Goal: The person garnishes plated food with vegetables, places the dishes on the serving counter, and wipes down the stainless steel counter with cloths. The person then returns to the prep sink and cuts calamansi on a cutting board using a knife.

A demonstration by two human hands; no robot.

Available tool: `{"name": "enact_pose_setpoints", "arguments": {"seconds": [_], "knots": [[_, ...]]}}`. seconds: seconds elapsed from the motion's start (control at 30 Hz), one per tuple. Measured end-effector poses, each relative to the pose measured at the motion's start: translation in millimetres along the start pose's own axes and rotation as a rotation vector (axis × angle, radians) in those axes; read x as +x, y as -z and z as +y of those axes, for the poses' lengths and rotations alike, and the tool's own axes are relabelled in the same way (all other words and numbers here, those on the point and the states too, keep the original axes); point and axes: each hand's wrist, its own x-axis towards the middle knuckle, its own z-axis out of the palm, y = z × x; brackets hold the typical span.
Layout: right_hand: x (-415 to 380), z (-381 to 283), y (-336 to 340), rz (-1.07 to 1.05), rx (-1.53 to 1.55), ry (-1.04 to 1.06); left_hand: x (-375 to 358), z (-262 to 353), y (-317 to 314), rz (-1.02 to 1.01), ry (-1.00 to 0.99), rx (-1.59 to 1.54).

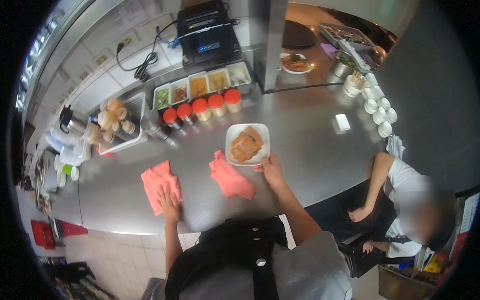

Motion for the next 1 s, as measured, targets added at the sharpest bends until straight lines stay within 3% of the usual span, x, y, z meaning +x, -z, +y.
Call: {"name": "enact_pose_setpoints", "arguments": {"seconds": [0.2,0.3,0.57,1.0], "knots": [[56.5,-56.8,62.9,0.438,-0.018,0.125,0.4,-3.0,-4.4,-0.038,0.027,0.005],[108.4,-75.6,94.8,0.509,-0.011,0.165,1.4,-4.4,-4.3,-0.062,0.03,-0.03],[217.1,-109.8,117.8,0.485,0.046,0.092,2.7,1.7,-2.2,-0.088,0.066,0.02],[278.4,-119.9,124.6,0.464,0.14,0.1,4.0,10.4,-0.9,-0.11,0.134,0.059]]}}
